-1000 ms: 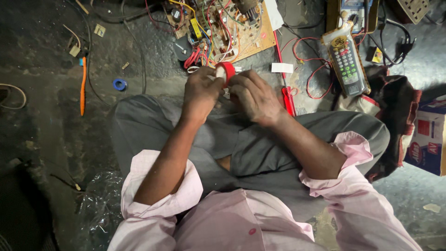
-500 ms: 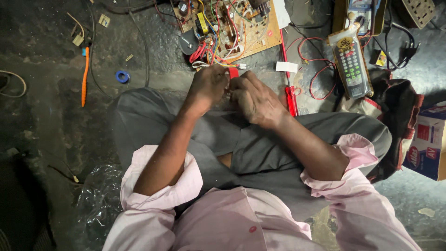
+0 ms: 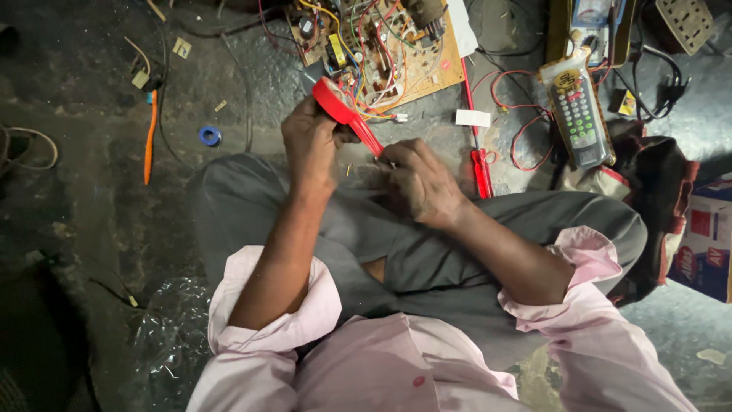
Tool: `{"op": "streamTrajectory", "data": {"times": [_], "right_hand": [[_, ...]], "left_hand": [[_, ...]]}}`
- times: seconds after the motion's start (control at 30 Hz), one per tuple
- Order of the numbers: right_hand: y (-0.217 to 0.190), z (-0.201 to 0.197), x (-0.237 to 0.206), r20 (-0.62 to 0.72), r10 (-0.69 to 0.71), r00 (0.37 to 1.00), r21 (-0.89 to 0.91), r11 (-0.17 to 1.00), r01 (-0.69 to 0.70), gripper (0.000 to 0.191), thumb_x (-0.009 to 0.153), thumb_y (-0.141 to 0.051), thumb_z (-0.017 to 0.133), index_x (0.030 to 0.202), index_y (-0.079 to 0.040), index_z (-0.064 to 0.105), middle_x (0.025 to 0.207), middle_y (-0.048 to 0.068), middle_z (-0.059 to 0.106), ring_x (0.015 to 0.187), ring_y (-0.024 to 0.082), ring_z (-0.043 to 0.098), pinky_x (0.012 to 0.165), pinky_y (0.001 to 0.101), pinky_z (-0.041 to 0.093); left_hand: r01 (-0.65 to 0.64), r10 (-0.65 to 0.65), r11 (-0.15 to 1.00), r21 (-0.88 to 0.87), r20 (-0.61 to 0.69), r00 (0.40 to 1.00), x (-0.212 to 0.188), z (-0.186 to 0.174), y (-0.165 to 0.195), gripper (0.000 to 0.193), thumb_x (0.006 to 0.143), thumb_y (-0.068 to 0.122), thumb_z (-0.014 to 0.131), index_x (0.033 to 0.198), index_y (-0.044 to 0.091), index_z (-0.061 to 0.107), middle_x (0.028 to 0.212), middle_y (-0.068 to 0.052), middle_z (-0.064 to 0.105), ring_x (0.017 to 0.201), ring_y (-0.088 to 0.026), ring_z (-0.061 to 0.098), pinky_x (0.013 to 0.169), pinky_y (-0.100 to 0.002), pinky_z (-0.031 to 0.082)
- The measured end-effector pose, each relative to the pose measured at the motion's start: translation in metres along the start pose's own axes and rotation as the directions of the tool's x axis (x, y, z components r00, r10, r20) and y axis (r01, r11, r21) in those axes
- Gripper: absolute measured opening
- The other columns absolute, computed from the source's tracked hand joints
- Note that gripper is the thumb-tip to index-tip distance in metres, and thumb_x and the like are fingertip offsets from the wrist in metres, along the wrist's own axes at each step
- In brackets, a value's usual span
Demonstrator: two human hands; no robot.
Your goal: The person sits on the floor and repairs an electronic device by connecting and insulating wires. They use pliers to strip wire ends and red electrical tape to wrap connections on a circuit board and a motor assembly.
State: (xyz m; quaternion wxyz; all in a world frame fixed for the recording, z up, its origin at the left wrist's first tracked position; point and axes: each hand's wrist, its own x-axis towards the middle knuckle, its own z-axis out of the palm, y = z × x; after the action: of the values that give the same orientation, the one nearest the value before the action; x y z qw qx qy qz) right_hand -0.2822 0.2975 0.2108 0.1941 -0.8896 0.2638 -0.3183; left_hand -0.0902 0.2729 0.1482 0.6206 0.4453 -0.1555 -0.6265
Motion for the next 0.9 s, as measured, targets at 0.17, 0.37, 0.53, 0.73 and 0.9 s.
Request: {"op": "streamTrajectory", "data": {"times": [0.17, 0.37, 0.53, 0.73, 0.9], "right_hand": [[-0.002, -0.007, 0.004, -0.369, -0.153, 0.917, -0.352, 0.936, 0.014, 0.054, 0.082, -0.012, 0.086, 0.115, -0.006, 0.044, 0.113, 0.018, 0.052, 0.101, 0.036, 0.053, 0.089, 0.0516, 0.047], [0.014, 0.003, 0.0, -0.228, 0.594, 0.772, 0.516, 0.746, -0.421, 0.057, 0.091, -0.003, 0.085, 0.134, 0.001, 0.048, 0.126, 0.016, 0.062, 0.119, 0.023, 0.064, 0.107, 0.0392, 0.053], [0.033, 0.014, -0.015, -0.123, 0.699, 0.705, 0.689, 0.571, -0.446, 0.043, 0.091, 0.001, 0.083, 0.124, 0.003, 0.055, 0.118, 0.013, 0.068, 0.112, 0.017, 0.069, 0.101, 0.0323, 0.058], [0.041, 0.01, -0.02, 0.015, 0.818, 0.575, 0.855, 0.287, -0.432, 0.032, 0.092, 0.003, 0.078, 0.115, 0.001, 0.056, 0.109, 0.007, 0.067, 0.104, 0.012, 0.069, 0.096, 0.0291, 0.062], [0.036, -0.011, -0.01, 0.055, 0.816, 0.575, 0.818, 0.293, -0.494, 0.029, 0.091, 0.008, 0.076, 0.109, -0.001, 0.055, 0.105, 0.005, 0.066, 0.1, 0.009, 0.067, 0.091, 0.0269, 0.06]], "left_hand": [[-0.066, 0.068, 0.996, -0.06, 0.038, 0.997, -0.004, 0.011, 0.005, 0.014, 0.099, 0.0, 0.065, 0.113, -0.002, 0.067, 0.101, -0.009, 0.072, 0.082, -0.018, 0.071, 0.068, -0.035, 0.063], [-0.075, 0.068, 0.995, 0.064, 0.1, 0.993, -0.016, 0.025, -0.015, 0.019, 0.097, 0.004, 0.068, 0.115, -0.002, 0.07, 0.105, -0.005, 0.072, 0.092, -0.013, 0.069, 0.079, -0.03, 0.061], [-0.036, 0.026, 0.992, 0.121, 0.086, 0.996, -0.018, 0.029, -0.029, 0.015, 0.101, 0.011, 0.072, 0.11, -0.002, 0.073, 0.097, -0.004, 0.071, 0.085, -0.011, 0.064, 0.075, -0.028, 0.053], [0.019, -0.032, 0.997, 0.077, 0.167, 0.986, -0.017, 0.032, -0.033, 0.014, 0.098, 0.011, 0.072, 0.108, 0.001, 0.072, 0.096, -0.006, 0.072, 0.081, -0.011, 0.064, 0.074, -0.026, 0.051], [0.309, -0.303, 0.951, 0.027, 0.296, 0.906, -0.016, 0.028, -0.019, 0.024, 0.093, 0.012, 0.076, 0.115, 0.004, 0.072, 0.096, -0.006, 0.075, 0.071, -0.005, 0.054, 0.058, -0.019, 0.037]]}}
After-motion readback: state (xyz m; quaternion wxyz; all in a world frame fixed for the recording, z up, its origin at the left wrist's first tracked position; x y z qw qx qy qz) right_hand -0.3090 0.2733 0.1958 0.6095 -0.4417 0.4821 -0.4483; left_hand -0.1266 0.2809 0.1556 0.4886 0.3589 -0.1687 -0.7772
